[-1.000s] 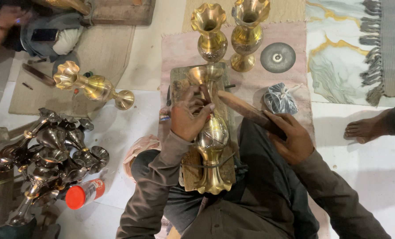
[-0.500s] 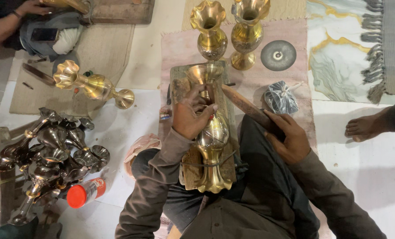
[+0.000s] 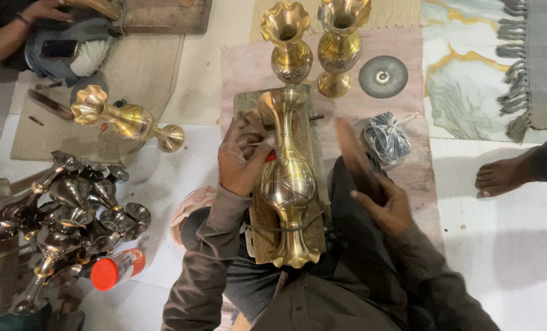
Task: The person sits on the floor with a brass vase held on a wooden board across their lap. They hold a chisel against the vase surface and strike it with a wooden mallet to carve decorative patterns, repositioning the chisel repeatedly around the vase body.
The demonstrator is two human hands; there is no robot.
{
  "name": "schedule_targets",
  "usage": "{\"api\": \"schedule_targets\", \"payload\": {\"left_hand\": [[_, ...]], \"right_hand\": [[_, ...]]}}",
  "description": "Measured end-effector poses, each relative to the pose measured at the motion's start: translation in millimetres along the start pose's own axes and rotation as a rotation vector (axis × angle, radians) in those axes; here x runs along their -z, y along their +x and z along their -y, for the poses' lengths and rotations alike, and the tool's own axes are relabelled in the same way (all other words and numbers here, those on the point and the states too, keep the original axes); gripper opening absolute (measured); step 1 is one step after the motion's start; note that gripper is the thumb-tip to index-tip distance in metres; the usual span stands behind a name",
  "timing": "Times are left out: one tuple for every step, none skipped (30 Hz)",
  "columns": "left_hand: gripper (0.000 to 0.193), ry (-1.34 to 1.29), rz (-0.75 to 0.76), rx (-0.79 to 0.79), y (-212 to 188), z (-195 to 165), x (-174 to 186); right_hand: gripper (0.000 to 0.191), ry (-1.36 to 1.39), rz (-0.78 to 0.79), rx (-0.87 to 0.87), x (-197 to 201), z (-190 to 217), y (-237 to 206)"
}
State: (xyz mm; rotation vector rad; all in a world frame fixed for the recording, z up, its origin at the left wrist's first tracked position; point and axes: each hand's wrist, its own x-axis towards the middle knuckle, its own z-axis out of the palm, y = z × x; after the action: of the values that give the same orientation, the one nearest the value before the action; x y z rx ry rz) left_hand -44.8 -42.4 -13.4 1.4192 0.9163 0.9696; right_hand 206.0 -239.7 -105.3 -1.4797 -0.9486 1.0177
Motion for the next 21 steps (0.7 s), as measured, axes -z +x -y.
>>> {"api": "schedule_targets", "payload": {"left_hand": [[0.055,-0.112,-0.052,0.015,-0.3,6.1,-0.7],[0.053,-0.224,-0.107,0.034,-1.3,13.6,-3.5],[0.052,-0.335,-0.162,0.052,-3.1,21.4,-6.3],[0.049,-0.363,-0.199,0.035,-3.5,29.6,-10.2],[0.047,-0.388,-0.238,0.013,-1.8,37.5,-14.4],[0.045,-0.413,-0.276,-0.009,-0.5,44.2,-16.4],[0.043,-0.419,-0.28,-0.003,-1.1,49.7,-16.4],[0.042,-0.426,-0.282,0.001,-2.2,54.5,-16.0],[0.041,-0.432,-0.284,0.006,-2.2,58.2,-15.7],[0.041,-0.466,-0.282,0.018,-2.3,61.3,-15.9],[0.041,-0.5,-0.284,0.031,-2.9,63.7,-15.9],[0.04,-0.535,-0.284,0.045,-3.7,65.5,-15.0],[0.039,-0.502,-0.284,0.033,-4.2,66.6,-14.2],[0.039,-0.469,-0.283,0.019,-3.6,67.4,-14.0],[0.038,-0.437,-0.281,0.001,-1.6,67.6,-13.8],[0.039,-0.42,-0.29,-0.003,0.2,67.6,-13.9],[0.04,-0.402,-0.301,-0.005,0.7,67.3,-14.6],[0.041,-0.384,-0.313,-0.005,0.5,66.6,-15.0],[0.041,-0.384,-0.309,-0.015,1.2,65.3,-15.1],[0.041,-0.384,-0.303,-0.023,1.8,63.8,-15.6],[0.04,-0.384,-0.298,-0.027,1.3,62.3,-16.4]], "right_hand": [[0.053,0.008,0.003,-0.081,-6.4,-7.5,3.5],[0.055,0.015,0.009,-0.167,-14.6,-14.1,7.3],[0.057,0.022,0.015,-0.252,-23.2,-19.3,12.1],[0.059,0.112,0.066,-0.2,-32.0,-23.2,19.1],[0.061,0.202,0.121,-0.144,-41.1,-25.3,28.3],[0.064,0.293,0.178,-0.088,-47.7,-25.7,35.5],[0.065,0.3,0.182,-0.103,-51.6,-24.1,39.3],[0.067,0.307,0.187,-0.117,-55.2,-21.4,42.7],[0.069,0.315,0.192,-0.131,-57.7,-18.9,45.2],[0.068,0.308,0.177,-0.137,-59.1,-17.7,45.9],[0.068,0.301,0.165,-0.146,-60.6,-15.7,45.6],[0.067,0.294,0.151,-0.154,-62.4,-13.4,44.3],[0.066,0.297,0.151,-0.1,-64.7,-11.6,42.5],[0.065,0.299,0.151,-0.044,-67.4,-10.1,40.4],[0.064,0.301,0.151,0.017,-69.7,-8.8,39.0],[0.064,0.281,0.149,0.02,-72.0,-7.9,38.1],[0.064,0.261,0.15,0.021,-73.9,-7.2,37.6],[0.064,0.241,0.15,0.019,-75.3,-6.6,37.6],[0.063,0.247,0.212,-0.008,-75.8,-6.0,38.8],[0.062,0.252,0.273,-0.036,-75.5,-5.5,40.5],[0.061,0.257,0.333,-0.068,-75.1,-4.9,42.0]]}}
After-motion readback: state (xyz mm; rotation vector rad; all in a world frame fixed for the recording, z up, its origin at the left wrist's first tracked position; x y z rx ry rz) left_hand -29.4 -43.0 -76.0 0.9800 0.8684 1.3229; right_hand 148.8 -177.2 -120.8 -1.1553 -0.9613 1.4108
